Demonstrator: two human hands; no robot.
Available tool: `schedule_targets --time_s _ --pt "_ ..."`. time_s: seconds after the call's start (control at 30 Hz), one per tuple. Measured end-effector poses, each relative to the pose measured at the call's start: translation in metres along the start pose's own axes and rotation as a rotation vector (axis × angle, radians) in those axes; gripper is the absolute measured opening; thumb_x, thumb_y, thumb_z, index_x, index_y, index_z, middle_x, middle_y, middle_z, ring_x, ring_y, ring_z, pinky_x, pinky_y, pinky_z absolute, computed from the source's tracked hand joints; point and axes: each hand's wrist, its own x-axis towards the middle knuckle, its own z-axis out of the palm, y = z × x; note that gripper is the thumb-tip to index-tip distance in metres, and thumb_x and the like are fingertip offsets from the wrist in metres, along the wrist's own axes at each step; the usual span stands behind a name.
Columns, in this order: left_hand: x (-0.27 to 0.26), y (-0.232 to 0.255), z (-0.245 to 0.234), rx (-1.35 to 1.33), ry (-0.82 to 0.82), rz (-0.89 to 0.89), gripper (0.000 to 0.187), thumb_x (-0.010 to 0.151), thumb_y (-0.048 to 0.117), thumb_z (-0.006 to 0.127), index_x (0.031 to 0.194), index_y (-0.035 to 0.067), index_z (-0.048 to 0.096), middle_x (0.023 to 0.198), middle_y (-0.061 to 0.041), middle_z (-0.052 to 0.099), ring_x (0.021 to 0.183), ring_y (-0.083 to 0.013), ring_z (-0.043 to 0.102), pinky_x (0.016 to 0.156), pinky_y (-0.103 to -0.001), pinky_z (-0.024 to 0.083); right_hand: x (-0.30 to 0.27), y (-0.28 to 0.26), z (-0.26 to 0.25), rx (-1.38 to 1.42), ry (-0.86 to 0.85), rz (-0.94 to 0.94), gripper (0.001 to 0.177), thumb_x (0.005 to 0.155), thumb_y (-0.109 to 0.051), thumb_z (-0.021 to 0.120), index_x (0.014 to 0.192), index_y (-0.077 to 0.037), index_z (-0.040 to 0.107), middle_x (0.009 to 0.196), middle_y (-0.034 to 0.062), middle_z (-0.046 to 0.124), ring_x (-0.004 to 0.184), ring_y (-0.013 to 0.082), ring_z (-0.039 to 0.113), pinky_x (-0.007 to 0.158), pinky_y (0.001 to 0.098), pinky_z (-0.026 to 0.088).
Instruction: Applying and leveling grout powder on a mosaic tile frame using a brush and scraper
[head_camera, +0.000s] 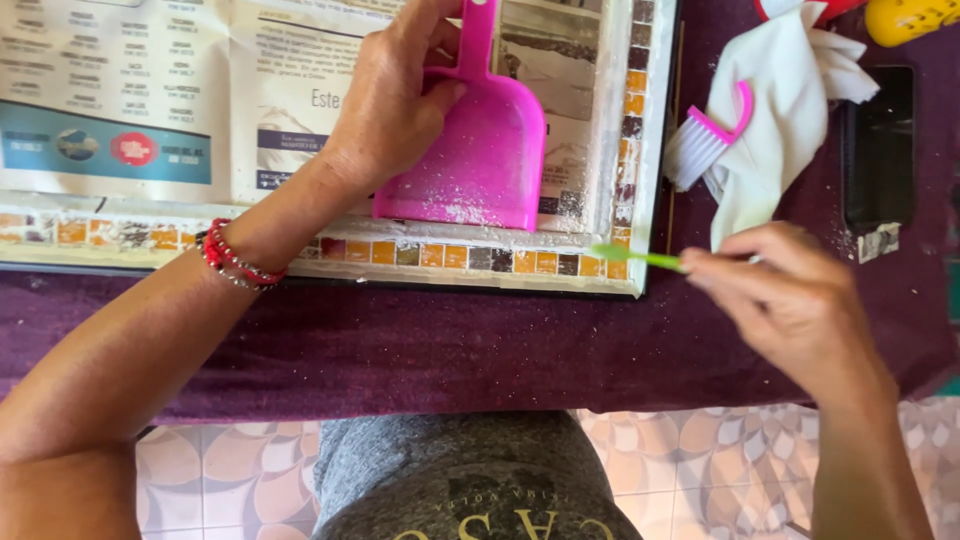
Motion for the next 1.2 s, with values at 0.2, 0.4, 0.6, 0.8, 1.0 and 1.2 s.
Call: schedule_targets --time_s 0.2,0.4,0.6,0.8,1.0,1.2 --pt "0.0 -0.006 0.003 -0.007 -0.007 0.032 0.066 0.072 -0.023 0.054 0.133 0.0 0.048 0.109 -0.02 0.075 0.099 -0.0331 0.077 0.087 -0.038 0.066 -0.006 0.016 0.009 0.001 0.023 0.031 0.031 0.089 0.005 0.08 0.119 -0.001 0.076 0.101 0.0146 0.066 0.083 0.02 0.064 0.074 0.03 0.056" --pt "-0.003 -0.021 0.004 0.006 0.027 0.038 0.063 0.074 -0.024 0.055 0.131 0.002 0.045 0.108 -0.022 0.075 0.1 -0.0352 0.078 0.089 -0.04 0.069 0.035 -0.016 0.035 -0.014 0.027 -0.141 0.025 0.094 0.009 0.073 0.117 -0.001 0.077 0.101 0.0145 0.065 0.087 0.0258 0.061 0.078 0.0376 0.053" --pt "-0.003 -0.027 0.007 0.007 0.081 0.061 0.059 0.072 -0.021 0.055 0.124 0.006 0.046 0.101 -0.015 0.079 0.093 -0.03 0.081 0.081 -0.039 0.067 0.076 -0.059 0.071 -0.07 0.041 -0.292 0.027 0.094 0.007 0.072 0.12 0.001 0.075 0.1 0.013 0.064 0.082 0.0222 0.064 0.079 0.0325 0.061" --pt "-0.001 -0.031 0.005 0.039 0.09 0.128 0.048 0.08 -0.026 0.047 0.12 0.0 0.048 0.097 -0.019 0.078 0.088 -0.0304 0.083 0.074 -0.034 0.074 0.092 -0.078 0.085 -0.062 0.083 -0.317 0.029 0.095 0.01 0.073 0.124 0.003 0.073 0.098 0.0134 0.063 0.076 0.021 0.06 0.069 0.0323 0.057" --pt "0.0 -0.032 -0.021 -0.023 0.041 0.134 0.055 0.069 -0.02 0.048 0.118 0.006 0.047 0.095 -0.012 0.078 0.084 -0.0253 0.078 0.072 -0.035 0.065 0.086 -0.071 0.069 0.049 0.01 -0.267 0.03 0.093 0.008 0.074 0.122 0.001 0.072 0.099 0.0149 0.064 0.082 0.0226 0.063 0.075 0.034 0.056" --pt "-0.012 -0.037 -0.054 -0.01 0.015 0.123 0.054 0.069 -0.02 0.047 0.117 0.005 0.049 0.097 -0.013 0.075 0.086 -0.0267 0.076 0.072 -0.036 0.062 0.08 -0.062 0.086 0.037 0.015 -0.248 0.033 0.093 0.011 0.073 0.123 -0.002 0.073 0.096 0.0131 0.062 0.076 0.0194 0.058 0.068 0.0301 0.053"
